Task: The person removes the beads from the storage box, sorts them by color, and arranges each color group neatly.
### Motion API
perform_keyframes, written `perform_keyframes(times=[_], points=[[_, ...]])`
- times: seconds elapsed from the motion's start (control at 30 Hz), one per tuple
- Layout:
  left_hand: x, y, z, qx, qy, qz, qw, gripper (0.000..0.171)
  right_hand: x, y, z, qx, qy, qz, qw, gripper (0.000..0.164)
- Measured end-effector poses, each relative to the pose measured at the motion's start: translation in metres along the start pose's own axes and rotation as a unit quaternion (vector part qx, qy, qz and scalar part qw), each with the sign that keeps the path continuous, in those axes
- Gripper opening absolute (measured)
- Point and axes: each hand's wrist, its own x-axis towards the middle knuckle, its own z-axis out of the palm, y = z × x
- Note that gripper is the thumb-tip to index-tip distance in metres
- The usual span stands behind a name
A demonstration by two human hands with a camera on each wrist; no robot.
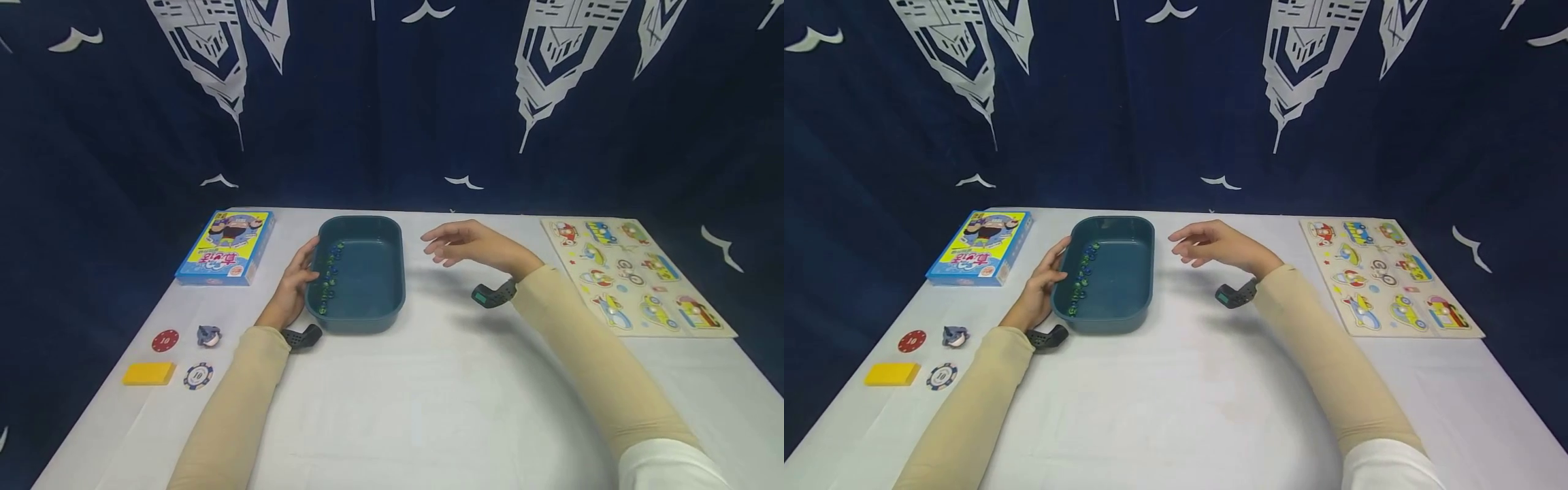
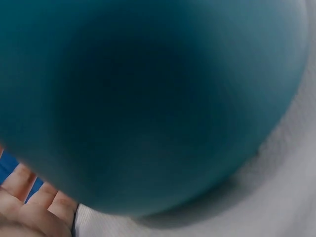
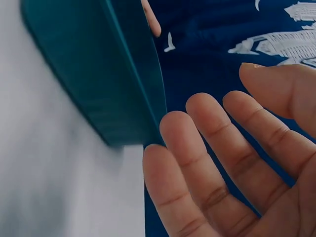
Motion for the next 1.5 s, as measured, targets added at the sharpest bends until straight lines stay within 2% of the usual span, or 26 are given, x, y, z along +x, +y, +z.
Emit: perform_keyframes(times=[0.37, 0.57, 0.83, 1.27, 1.5], points=[[0.001, -0.002, -0.001, 0.007, -0.006, 0.008, 0.9999, 0.082, 0.054, -0.017, 0.031, 0.025, -0.066, -0.009, 0.998, 0.044], [0.001, -0.002, -0.001, -0.003, -0.005, 0.011, 0.9999, 0.082, 0.08, -0.026, 0.044, -0.002, -0.095, -0.011, 0.995, 0.038], [0.001, 0.0, -0.001, -0.007, 0.001, 0.004, 1.0, 0.084, 0.112, -0.039, 0.055, -0.028, -0.126, 0.014, 0.992, 0.031], [0.002, -0.001, -0.002, -0.006, -0.002, 0.004, 1.0, 0.083, 0.148, -0.043, 0.083, -0.071, -0.12, 0.049, 0.989, 0.035], [0.002, -0.001, -0.003, -0.005, -0.005, 0.004, 1.0, 0.083, 0.159, -0.039, 0.094, -0.044, -0.1, 0.086, 0.99, 0.03]])
